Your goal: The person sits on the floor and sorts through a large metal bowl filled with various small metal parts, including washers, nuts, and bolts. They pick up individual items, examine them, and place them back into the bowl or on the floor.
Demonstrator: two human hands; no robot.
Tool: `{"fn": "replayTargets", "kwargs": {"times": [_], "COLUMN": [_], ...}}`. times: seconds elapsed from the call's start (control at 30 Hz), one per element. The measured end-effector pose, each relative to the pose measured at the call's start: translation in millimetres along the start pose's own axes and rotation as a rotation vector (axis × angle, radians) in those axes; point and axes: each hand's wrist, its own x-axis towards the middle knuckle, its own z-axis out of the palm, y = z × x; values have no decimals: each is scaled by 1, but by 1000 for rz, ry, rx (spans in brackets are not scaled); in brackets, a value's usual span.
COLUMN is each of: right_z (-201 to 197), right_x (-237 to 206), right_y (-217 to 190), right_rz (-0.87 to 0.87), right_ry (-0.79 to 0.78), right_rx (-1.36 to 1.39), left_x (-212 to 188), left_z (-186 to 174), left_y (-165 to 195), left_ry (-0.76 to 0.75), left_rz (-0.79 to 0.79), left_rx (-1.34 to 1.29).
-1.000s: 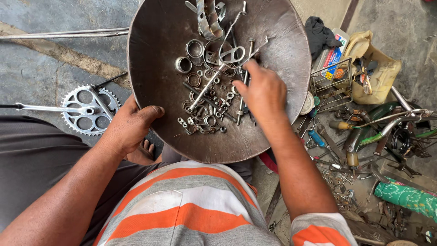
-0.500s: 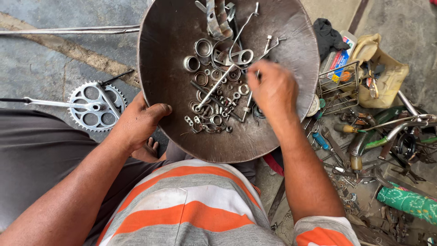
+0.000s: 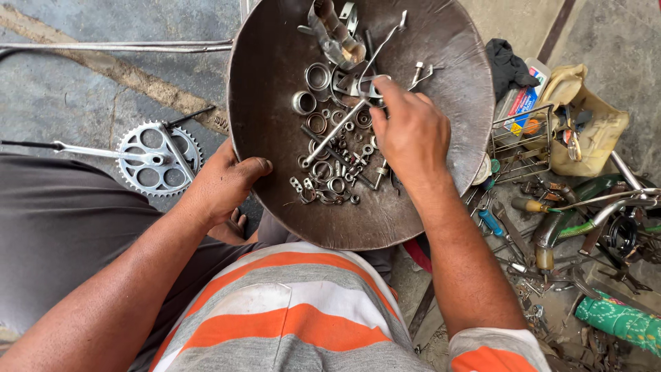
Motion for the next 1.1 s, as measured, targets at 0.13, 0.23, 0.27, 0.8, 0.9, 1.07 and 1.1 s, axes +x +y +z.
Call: {"fn": "replayTargets", "kwargs": {"times": [0.13,0.23,0.27,0.8,0.9,1.07,1.1], "right_z": [6,10,10,-35,-35,-33,-32], "right_x": [8,8,7,-29,-34,-37,-36], "right_y": [12,21,23,38,40,52,55], "right_rz": [-33,-30,-31,224,259,282,315], "right_ry": [-100,-124,-124,-4,17,113,107], "right_rx": [-133,-154,-167,-39,-72,-32,1], "left_x": [0,-1,-1,0,0,2,3], "left_z": [1,2,1,-1,-2,-4,-4], "left_y": [0,0,0,5,2,-4,-5], "left_ry": [-13,18,21,10,-7,5,15], "left_rz": [26,4,7,-30,-11,6,5], "left_rx": [2,14,28,50,26,-19,-12]}}
